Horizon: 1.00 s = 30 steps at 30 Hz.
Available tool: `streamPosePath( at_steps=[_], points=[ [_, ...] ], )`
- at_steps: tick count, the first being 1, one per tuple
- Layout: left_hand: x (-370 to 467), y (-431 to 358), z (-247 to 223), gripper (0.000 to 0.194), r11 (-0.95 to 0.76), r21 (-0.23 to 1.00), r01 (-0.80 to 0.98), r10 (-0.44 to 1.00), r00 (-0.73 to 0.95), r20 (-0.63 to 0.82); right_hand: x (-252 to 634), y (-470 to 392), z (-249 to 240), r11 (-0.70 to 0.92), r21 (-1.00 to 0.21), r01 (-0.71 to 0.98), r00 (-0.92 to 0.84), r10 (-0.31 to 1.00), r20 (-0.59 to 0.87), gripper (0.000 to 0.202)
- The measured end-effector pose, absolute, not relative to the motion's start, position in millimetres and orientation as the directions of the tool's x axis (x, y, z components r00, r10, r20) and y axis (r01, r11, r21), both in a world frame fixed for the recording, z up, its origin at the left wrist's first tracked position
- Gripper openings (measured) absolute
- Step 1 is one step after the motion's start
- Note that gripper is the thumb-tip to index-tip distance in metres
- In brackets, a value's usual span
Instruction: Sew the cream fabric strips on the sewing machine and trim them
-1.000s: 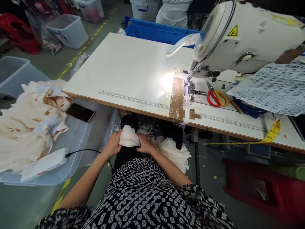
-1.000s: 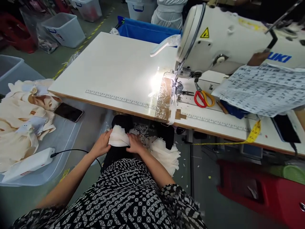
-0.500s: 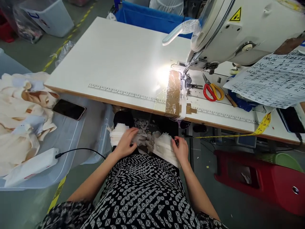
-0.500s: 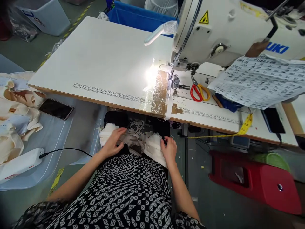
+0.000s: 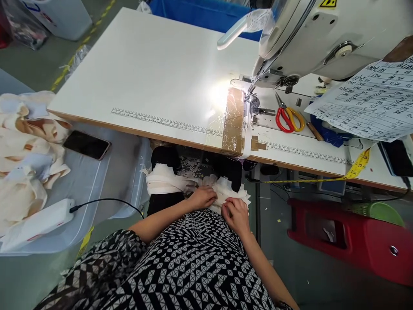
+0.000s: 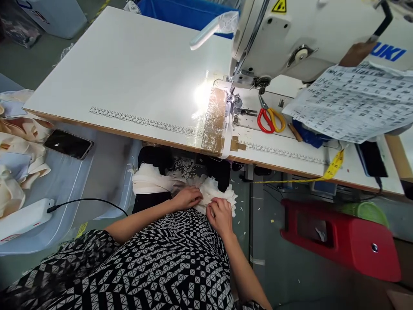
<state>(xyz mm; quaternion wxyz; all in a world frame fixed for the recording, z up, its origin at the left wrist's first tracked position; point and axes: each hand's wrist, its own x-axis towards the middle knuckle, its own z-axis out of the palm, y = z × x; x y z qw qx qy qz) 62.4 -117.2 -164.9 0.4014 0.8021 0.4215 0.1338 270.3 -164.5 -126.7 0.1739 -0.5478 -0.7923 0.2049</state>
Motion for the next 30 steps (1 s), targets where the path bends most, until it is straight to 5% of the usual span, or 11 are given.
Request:
streamPosePath(
  at_steps=[4,9,19,26,30],
  points=[
    [59,-122,-157,0.018,-0.407,0.725,0.556,0.749,0.657,-0.083,277,-156,-129,0.164,-0.589,0.791,-0.233,0.972,-0.043,0.036],
    [61,-119,-160,0.016,-0.469,0.725,0.504,0.700,0.713,-0.043,279,-127,-140,0.051,-0.522,0.851,-0.149,0.978,-0.147,0.032],
    [59,-121,-155,0.018,-0.440,0.769,0.463,0.713,0.701,-0.014,250,-97,-138,0.096,-0.393,0.914,-0.160,0.978,-0.133,0.019],
    [67,-118,-131,0.029,-0.283,0.830,0.480,0.840,0.541,-0.026,265,-99,-111,0.070,-0.521,0.850,-0.036,0.997,0.075,0.021],
    [93,-113,-95,0.039,0.188,0.977,0.104,0.889,0.405,-0.214,260,-120,-64,0.187,-0.643,0.742,-0.072,0.977,0.201,0.022]
  ],
)
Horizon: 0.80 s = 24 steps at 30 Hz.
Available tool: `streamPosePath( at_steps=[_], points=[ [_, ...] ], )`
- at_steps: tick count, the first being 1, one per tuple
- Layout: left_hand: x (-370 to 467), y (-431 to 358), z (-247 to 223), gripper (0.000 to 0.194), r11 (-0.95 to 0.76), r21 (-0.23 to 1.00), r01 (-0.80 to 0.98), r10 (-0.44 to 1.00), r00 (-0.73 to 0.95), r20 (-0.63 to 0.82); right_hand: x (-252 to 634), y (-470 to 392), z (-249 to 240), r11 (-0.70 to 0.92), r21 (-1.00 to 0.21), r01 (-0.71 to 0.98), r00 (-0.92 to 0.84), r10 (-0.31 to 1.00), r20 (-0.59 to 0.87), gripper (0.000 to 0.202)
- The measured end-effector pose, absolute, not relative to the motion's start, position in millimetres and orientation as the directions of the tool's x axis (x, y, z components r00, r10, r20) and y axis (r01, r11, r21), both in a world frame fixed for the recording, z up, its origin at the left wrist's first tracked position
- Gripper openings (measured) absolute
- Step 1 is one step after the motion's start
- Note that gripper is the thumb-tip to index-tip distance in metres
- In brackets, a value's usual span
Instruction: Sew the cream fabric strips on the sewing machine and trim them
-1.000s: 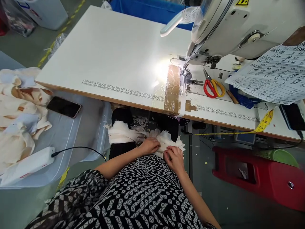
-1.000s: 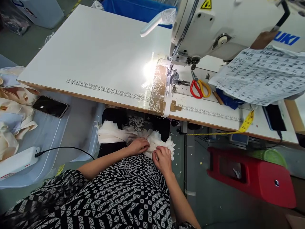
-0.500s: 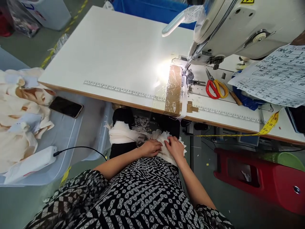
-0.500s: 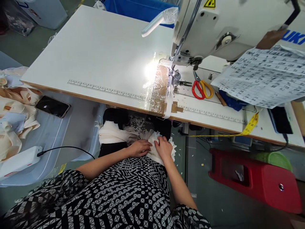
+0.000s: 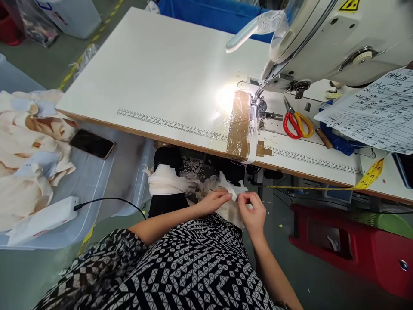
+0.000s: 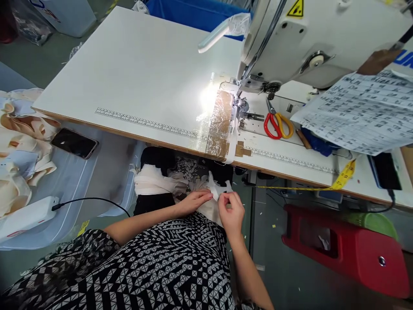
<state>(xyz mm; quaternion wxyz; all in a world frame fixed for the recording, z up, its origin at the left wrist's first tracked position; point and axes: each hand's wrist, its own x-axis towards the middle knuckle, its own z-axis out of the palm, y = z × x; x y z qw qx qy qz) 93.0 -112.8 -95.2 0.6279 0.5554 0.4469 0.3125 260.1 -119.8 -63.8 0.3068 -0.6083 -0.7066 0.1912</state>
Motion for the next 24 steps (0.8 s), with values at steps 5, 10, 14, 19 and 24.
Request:
streamPosePath(
  at_steps=[5,10,14,19,24],
  points=[
    [98,-101,-39,0.040,0.463,0.868,-0.182,0.777,0.555,-0.298,259,-122,-7,0.391,-0.580,0.714,-0.175,0.903,0.392,0.012],
    [56,-68,28,0.027,-0.055,0.959,0.278,0.434,0.871,-0.228,270,-83,14,0.458,-0.826,0.328,-0.696,0.708,0.116,0.026],
    [4,-42,68,0.025,-0.235,0.881,0.410,0.556,0.800,-0.224,298,-55,41,0.299,-0.854,0.426,-0.735,0.665,-0.133,0.037],
    [-75,-19,105,0.032,-0.163,0.736,0.657,0.741,0.574,-0.349,352,-23,83,0.206,-0.699,0.685,-0.508,0.823,-0.256,0.048],
    [-132,15,120,0.044,-0.201,0.409,0.890,0.976,0.216,0.010,379,14,89,0.403,-0.215,0.890,-0.270,0.844,0.463,0.037]
  ],
)
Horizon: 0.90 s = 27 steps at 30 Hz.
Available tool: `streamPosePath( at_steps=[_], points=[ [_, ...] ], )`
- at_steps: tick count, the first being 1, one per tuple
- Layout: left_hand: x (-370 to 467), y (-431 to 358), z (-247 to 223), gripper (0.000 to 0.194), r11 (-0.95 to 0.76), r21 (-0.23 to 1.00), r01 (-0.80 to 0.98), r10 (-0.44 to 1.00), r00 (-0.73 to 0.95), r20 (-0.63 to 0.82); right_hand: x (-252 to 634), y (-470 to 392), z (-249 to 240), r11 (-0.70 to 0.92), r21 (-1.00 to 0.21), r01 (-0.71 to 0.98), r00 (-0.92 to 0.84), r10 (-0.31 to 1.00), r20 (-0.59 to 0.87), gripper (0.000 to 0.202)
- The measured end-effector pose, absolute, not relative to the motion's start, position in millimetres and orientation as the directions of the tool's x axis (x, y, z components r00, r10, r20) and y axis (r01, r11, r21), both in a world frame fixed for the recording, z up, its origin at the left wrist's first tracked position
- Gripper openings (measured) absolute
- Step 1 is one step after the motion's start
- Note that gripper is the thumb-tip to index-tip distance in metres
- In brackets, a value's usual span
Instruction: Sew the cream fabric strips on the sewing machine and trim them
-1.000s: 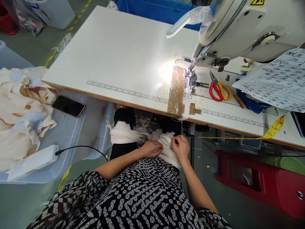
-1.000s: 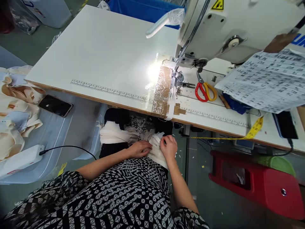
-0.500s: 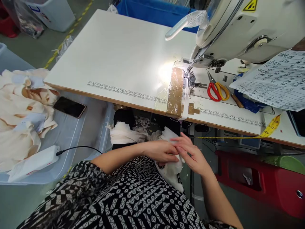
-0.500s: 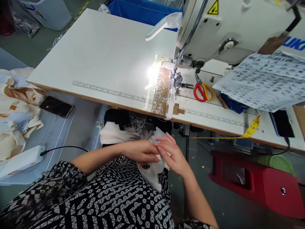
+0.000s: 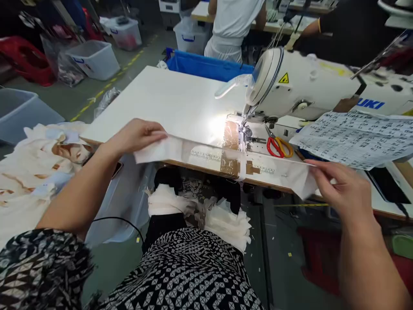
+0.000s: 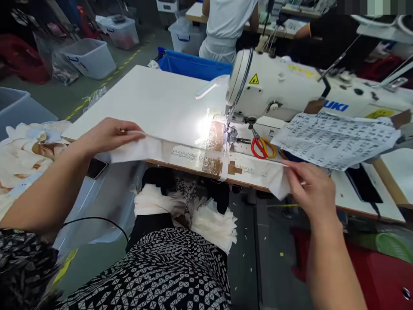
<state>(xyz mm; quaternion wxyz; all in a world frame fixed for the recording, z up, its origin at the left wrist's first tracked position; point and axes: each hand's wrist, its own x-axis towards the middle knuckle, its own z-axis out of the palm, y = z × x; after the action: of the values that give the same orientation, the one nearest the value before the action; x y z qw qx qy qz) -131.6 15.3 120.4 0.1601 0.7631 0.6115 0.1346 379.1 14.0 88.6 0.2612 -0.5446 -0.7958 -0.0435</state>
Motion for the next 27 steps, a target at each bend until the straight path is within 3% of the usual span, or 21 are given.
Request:
streamPosePath(
  at_steps=[3,6,9,12,17,27],
  points=[
    [-154,30,108,0.051,-0.186,0.122,0.975,0.936,0.138,0.324,383,31,66,0.407,0.111,0.907,-0.361,0.614,0.702,0.033],
    [-170,27,76,0.045,-0.209,0.042,0.977,0.914,0.180,0.364,384,34,31,0.462,0.211,0.861,-0.482,0.610,0.629,0.033],
    [-176,12,36,0.038,-0.167,0.081,0.983,0.948,0.138,0.287,380,21,2,0.479,0.152,0.865,-0.488,0.728,0.482,0.037],
    [-167,-8,11,0.041,-0.069,0.113,0.991,0.949,0.031,0.314,371,4,-10,0.407,0.070,0.911,-0.386,0.780,0.492,0.040],
    [-122,-34,-1,0.050,0.025,0.125,0.992,0.920,-0.072,0.386,348,-8,-15,0.423,-0.020,0.906,-0.330,0.735,0.592,0.041],
    [-98,-32,-12,0.052,0.193,0.155,0.969,0.914,-0.235,0.330,356,-6,-26,0.443,-0.006,0.897,-0.321,0.660,0.679,0.028]
  ],
)
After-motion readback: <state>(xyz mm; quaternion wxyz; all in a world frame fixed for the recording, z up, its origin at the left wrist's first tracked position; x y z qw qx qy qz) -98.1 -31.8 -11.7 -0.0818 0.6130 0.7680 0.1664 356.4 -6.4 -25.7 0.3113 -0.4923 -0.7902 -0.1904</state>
